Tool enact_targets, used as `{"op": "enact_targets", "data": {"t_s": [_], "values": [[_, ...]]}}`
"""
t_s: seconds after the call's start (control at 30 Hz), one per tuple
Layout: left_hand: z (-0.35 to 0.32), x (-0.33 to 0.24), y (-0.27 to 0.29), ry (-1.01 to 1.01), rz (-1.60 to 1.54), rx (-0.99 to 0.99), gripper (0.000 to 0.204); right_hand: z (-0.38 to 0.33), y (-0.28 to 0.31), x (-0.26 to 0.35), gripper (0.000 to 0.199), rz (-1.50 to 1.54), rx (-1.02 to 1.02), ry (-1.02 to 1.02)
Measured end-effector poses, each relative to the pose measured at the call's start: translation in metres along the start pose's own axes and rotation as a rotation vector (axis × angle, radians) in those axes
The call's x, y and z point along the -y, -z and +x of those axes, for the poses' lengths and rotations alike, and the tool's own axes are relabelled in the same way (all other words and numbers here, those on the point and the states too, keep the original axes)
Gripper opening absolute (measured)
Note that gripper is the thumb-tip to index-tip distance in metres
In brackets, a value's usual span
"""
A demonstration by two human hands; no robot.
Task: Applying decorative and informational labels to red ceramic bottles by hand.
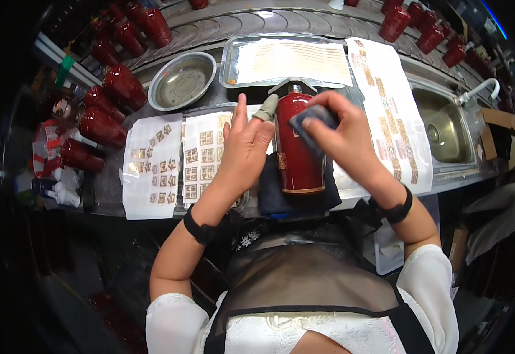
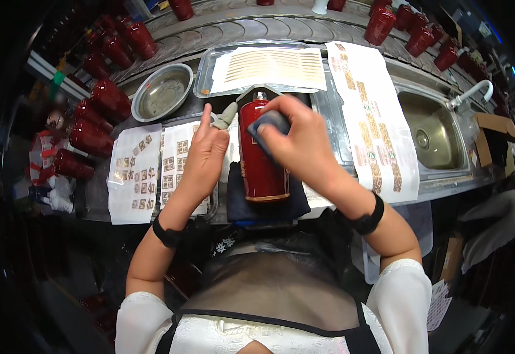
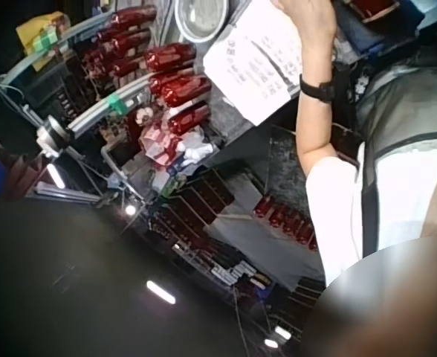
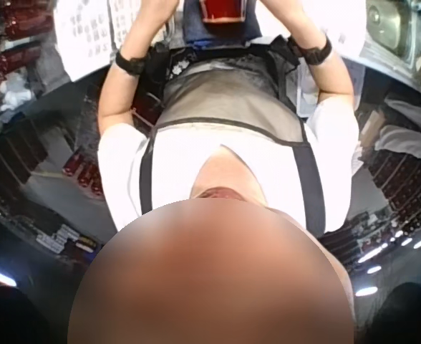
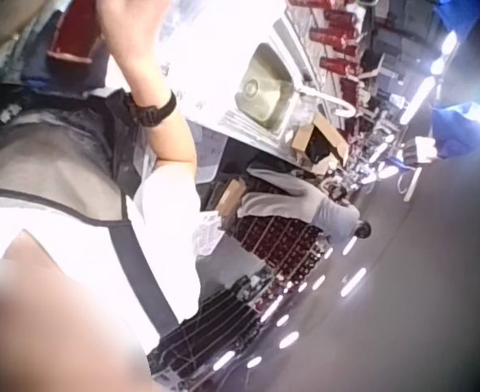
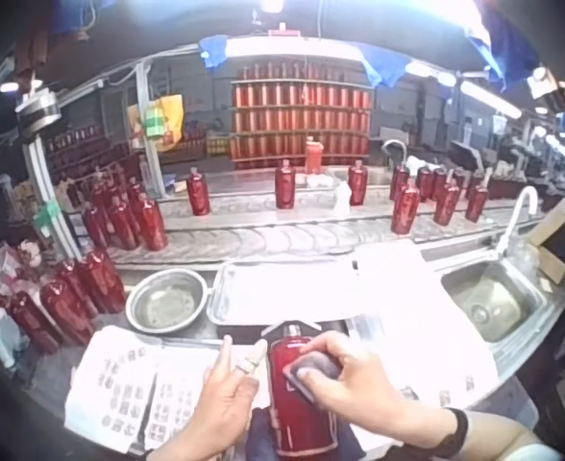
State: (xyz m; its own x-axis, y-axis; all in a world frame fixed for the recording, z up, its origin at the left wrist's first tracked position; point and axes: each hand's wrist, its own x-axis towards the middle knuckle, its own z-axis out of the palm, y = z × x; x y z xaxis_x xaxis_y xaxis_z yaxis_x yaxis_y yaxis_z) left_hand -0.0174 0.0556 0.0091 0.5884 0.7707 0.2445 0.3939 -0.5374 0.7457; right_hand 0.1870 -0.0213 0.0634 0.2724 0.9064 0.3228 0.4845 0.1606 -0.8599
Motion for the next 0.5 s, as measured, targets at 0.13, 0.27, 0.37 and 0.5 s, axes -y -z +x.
{"op": "enact_targets", "data": {"t_s": [0.13, 0.27, 0.37, 0.5], "values": [[-0.002, -0.004, 0.009, -0.044, -0.178, -0.1, 0.04, 0.024, 0.013, -0.004, 0.022, -0.144, -0.199, -0.096], [0.009, -0.013, 0.005, -0.031, -0.29, -0.273, 0.036, 0.01, 0.014, -0.024, 0.02, -0.003, 0.009, 0.143], [0.015, -0.019, 0.01, 0.105, -0.385, -0.267, 0.035, 0.005, 0.014, -0.022, 0.022, -0.173, -0.083, 0.333], [0.023, -0.025, 0.022, 0.221, -0.524, -0.171, 0.035, -0.018, 0.024, 0.003, 0.027, -0.294, 0.212, 0.71]]}}
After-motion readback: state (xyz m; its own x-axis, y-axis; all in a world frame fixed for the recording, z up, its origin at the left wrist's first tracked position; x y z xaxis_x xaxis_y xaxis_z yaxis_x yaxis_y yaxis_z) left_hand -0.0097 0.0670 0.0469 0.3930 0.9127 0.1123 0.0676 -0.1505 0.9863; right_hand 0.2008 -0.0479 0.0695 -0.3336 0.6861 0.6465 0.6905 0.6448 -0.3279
